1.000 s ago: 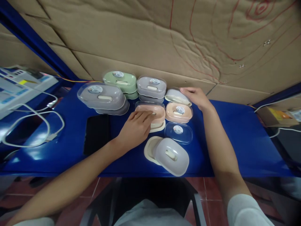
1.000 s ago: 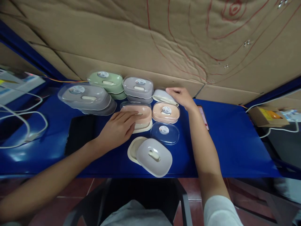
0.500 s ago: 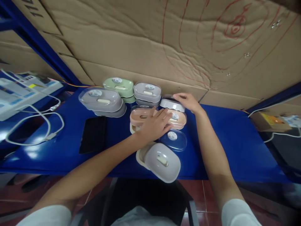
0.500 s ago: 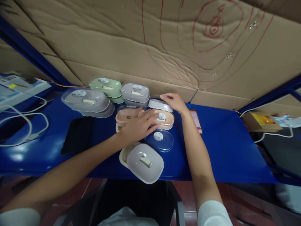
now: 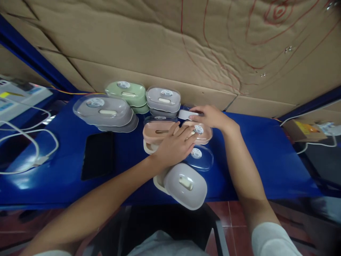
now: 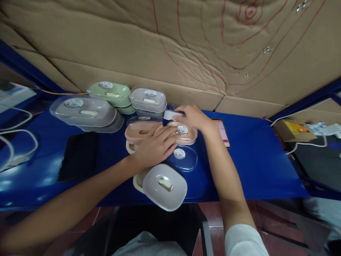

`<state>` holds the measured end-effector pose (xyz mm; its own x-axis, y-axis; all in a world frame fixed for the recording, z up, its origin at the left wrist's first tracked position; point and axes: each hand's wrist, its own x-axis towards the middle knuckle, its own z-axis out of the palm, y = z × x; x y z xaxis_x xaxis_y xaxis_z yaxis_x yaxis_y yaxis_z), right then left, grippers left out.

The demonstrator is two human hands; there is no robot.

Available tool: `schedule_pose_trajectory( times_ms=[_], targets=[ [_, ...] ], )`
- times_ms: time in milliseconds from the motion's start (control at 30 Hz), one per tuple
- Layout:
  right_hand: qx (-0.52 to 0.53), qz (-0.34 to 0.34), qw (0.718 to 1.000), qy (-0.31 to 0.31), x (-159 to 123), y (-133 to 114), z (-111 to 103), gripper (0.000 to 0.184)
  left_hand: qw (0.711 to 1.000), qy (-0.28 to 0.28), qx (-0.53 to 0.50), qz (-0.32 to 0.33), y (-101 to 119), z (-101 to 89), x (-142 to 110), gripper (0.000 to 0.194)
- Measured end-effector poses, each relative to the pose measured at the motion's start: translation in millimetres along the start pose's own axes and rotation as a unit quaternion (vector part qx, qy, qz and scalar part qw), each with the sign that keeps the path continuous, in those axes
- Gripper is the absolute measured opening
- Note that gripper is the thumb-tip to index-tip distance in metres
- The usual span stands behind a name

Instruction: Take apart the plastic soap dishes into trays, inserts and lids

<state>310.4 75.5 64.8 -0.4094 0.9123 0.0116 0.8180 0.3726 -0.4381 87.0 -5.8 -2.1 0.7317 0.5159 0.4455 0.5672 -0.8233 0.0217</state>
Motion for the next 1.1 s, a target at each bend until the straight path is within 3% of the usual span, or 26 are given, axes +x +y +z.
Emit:
schedule_pose_trajectory(
  times_ms=[133,267,333,433,500,567,667,767,967,1100],
  targets=[
    [-0.039,0.001,0.999,-0.024,-1.1,-5.7,4.5,0.046,1.000,-0.019,0.006,-0.013,0.5,6.1,0.5,0.041],
    [-0.062,0.003,0.997,-0.039,-2.2,-6.6,3.8,0.040,0.999,-0.040,0.006,-0.028,-5.1,9.9,5.0,0.043],
    [-0.061,0.003,0.997,-0.044,-1.9,-6.7,3.2,0.036,0.999,-0.041,-0.002,-0.029,-2.6,-2.4,5.3,0.042],
    [-0.051,-0.002,0.998,-0.047,-1.1,-8.6,3.2,0.033,0.997,-0.032,-0.063,-0.006,18.3,-39.4,-9.3,0.039],
    [-0.057,0.006,0.997,-0.049,-0.4,-12.2,4.1,0.031,0.991,-0.038,-0.130,0.006,42.6,-63.0,-32.9,0.042],
    [-0.080,0.021,0.995,-0.056,0.4,-18.1,5.6,0.030,0.988,-0.051,-0.143,0.005,68.3,-73.0,-63.2,0.058],
    [-0.118,0.037,0.990,-0.063,0.6,-29.4,7.2,0.031,0.993,-0.052,-0.100,-0.045,95.9,-59.8,-100.5,0.067],
    [-0.127,0.035,0.990,-0.054,-2.2,-38.7,4.7,0.034,0.990,-0.038,-0.108,-0.088,105.3,-35.5,-109.9,0.073],
    [-0.084,-0.002,0.996,-0.030,-9.1,-38.1,-8.7,0.027,0.995,-0.018,-0.073,-0.068,100.9,-6.5,-73.1,0.072],
    [-0.044,-0.037,0.998,0.028,-11.0,-34.0,-13.4,0.025,0.997,0.013,-0.034,-0.074,90.2,6.2,-43.5,0.068]
  ],
)
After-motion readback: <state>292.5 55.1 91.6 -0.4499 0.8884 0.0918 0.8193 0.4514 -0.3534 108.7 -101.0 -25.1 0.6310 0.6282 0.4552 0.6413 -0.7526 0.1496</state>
